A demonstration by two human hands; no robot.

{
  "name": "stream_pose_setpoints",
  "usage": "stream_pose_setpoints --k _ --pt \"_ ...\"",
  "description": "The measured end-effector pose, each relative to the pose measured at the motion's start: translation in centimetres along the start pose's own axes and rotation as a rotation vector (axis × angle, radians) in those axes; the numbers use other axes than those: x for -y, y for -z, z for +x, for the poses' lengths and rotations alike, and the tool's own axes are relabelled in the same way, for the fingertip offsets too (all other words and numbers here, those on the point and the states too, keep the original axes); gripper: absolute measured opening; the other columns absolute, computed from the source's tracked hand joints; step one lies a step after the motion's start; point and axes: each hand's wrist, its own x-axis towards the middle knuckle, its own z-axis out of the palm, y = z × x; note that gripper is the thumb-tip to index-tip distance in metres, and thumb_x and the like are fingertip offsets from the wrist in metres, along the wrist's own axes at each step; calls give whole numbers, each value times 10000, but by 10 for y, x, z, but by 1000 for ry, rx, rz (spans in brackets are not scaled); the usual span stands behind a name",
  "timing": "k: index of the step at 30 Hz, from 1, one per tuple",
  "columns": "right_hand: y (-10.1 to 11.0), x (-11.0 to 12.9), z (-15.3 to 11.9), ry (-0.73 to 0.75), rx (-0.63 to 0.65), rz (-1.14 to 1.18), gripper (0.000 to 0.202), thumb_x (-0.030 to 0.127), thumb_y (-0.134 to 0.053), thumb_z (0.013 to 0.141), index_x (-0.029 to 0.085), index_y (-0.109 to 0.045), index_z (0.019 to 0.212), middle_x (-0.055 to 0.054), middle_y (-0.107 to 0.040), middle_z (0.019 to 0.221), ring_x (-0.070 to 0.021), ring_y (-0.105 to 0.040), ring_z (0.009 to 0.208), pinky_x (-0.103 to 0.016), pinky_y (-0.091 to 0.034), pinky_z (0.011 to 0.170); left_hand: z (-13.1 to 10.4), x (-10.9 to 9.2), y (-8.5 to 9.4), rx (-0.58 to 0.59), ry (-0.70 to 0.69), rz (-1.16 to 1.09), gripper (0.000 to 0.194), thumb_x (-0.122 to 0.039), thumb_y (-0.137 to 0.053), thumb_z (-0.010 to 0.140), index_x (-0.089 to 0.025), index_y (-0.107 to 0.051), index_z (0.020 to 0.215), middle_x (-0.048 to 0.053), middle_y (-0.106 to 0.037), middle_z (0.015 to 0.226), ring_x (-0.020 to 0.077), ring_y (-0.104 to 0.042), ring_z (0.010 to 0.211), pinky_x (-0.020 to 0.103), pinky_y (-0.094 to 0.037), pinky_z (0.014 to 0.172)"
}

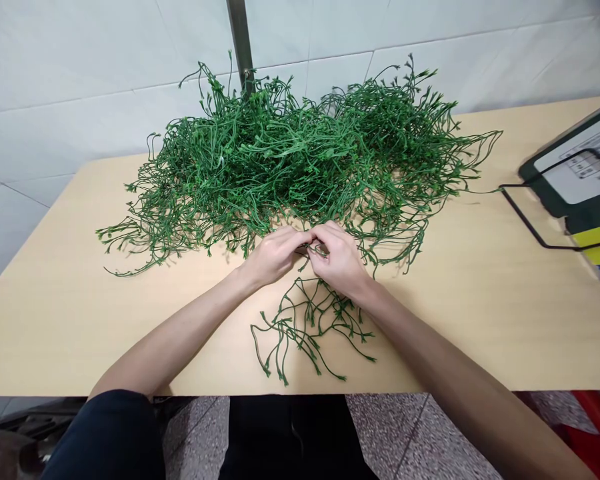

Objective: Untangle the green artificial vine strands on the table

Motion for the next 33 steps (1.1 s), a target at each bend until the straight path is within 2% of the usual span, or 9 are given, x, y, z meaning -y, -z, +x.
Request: stream_pose_setpoints --k 3,5,8,11,16,22,24,28,33 --pt "3 -3 0 28 -23 -21 202 33 -471 763 217 -543 724 -31 -611 661 -216 -523 708 -339 -432 669 -1 1 2 -13 15 -20 226 -42 -452 918 -157 -598 1048 40 -667 802 127 -601 732 236 -507 691" --pt "7 -4 0 32 -47 -43 235 22 -455 790 219 -565 724 -24 -626 650 -214 -529 708 -342 -435 689 -1 3 2 -42 90 -35 229 -28 -439 923 -160 -604 1011 33 -664 798 117 -604 733 217 -496 685" --pt "15 -4 3 14 -96 -41 264 14 -455 797 212 -620 851 -32 -692 770 -216 -593 783 -340 -463 744 -1 5 3 -91 252 -43 173 -65 -457 946 -161 -596 984 33 -683 848 105 -638 784 193 -498 716" --pt "18 -4 5 -15 -161 -28 313 13 -450 791 202 -633 960 -47 -725 881 -208 -645 813 -326 -482 756 -1 7 2 -128 328 -26 107 -123 -488 961 -155 -572 1018 47 -699 929 107 -669 856 191 -516 784" --pt "14 -5 3 -91 -225 -152 208 84 -513 810 204 -661 894 -44 -753 857 -217 -668 807 -346 -458 766 -2 7 1 -112 401 -8 151 -184 -488 969 -164 -526 1114 77 -700 1017 145 -685 952 253 -545 857" --pt "17 0 3 -168 -368 -304 114 166 -593 843 215 -696 849 -24 -757 796 -224 -657 801 -371 -393 747 -5 11 0 -135 466 -148 199 -202 -472 975 -178 -465 1172 90 -684 1087 151 -690 1013 283 -558 889" --pt "20 1 4 -132 -419 -319 97 163 -606 841 211 -690 827 -25 -742 758 -221 -641 770 -367 -394 715 -6 12 0 -152 477 -188 196 -216 -481 979 -184 -455 1171 80 -677 1067 142 -692 986 275 -561 876" --pt "23 0 6 35 -484 -223 104 116 -606 834 204 -661 834 -31 -696 708 -192 -609 686 -340 -444 641 -5 14 -2 -199 460 -264 180 -226 -484 991 -201 -442 1164 53 -654 1026 122 -696 952 245 -565 839" --pt "21 1 2 313 -443 -83 245 55 -609 816 212 -656 998 -60 -708 856 -182 -635 774 -318 -504 673 -4 12 -1 -216 370 -303 179 -162 -457 988 -208 -449 1161 40 -633 1040 100 -700 929 201 -560 786"
